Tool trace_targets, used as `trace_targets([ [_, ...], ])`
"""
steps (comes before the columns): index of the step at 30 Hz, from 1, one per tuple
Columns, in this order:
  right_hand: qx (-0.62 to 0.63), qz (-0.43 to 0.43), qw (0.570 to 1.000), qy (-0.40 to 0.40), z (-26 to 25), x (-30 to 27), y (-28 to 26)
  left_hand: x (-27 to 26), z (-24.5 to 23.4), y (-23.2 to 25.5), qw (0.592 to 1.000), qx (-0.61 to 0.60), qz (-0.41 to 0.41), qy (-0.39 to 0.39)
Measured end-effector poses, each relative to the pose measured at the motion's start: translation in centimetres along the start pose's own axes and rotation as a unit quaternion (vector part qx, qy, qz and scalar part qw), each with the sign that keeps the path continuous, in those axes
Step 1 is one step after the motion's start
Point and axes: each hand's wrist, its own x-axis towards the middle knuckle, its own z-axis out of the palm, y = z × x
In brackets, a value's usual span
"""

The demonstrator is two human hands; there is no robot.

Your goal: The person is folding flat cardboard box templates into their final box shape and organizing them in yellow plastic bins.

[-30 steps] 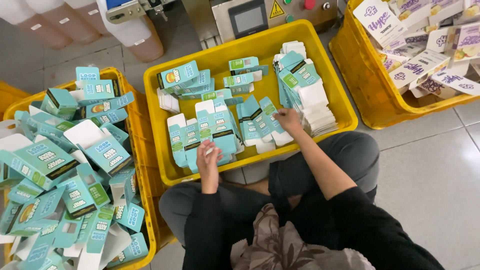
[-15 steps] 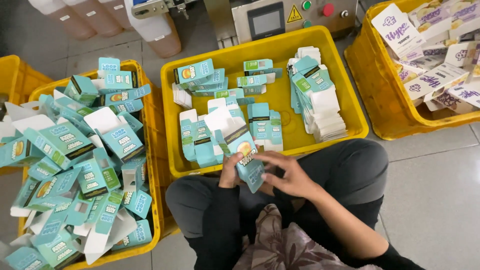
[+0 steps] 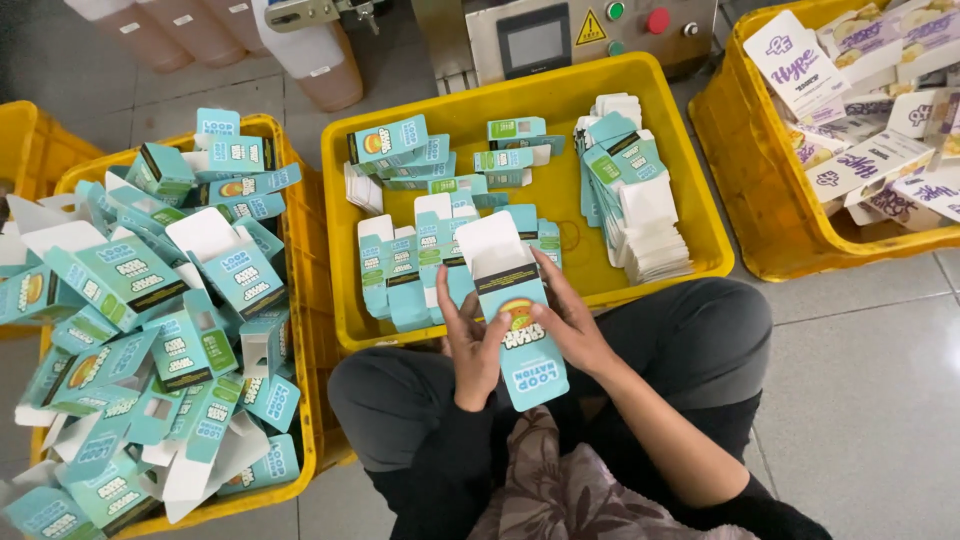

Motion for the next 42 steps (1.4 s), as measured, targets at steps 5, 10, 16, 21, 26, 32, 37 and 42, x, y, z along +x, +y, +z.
trace_targets([
  [5, 0.014, -0.007, 1.000, -0.022, -0.7, -0.1, 1.3, 0.2, -1.2, 0.8, 0.998, 0.020, 0.028, -0.053],
  [10, 0.041, -0.049, 0.997, -0.034, -2.0, 0.4, 1.4, 0.1, -1.6, 0.6, 0.995, 0.023, 0.032, -0.097],
  [16, -0.006, -0.128, 0.991, -0.032, -2.2, 1.1, 0.6, -0.2, -2.3, -0.5, 0.990, 0.026, 0.033, -0.137],
  [21, 0.023, -0.146, 0.989, -0.011, -2.1, 1.2, -0.1, -0.4, -2.3, 0.6, 0.989, 0.009, 0.036, -0.141],
  [26, 0.006, -0.148, 0.989, -0.008, -2.3, 1.1, -0.1, -0.4, -2.4, 2.2, 0.987, -0.003, 0.036, -0.159],
  [32, 0.008, -0.159, 0.987, -0.021, -2.2, 1.7, -2.6, -0.7, -2.7, 3.2, 0.984, 0.006, 0.050, -0.174],
  [37, -0.007, -0.164, 0.986, -0.020, -2.6, 1.1, -2.3, -1.2, -3.0, 1.9, 0.982, -0.001, 0.052, -0.183],
  [42, -0.015, -0.153, 0.988, 0.030, -1.6, 1.1, -3.0, -0.9, -2.6, 4.5, 0.984, 0.009, 0.029, -0.173],
])
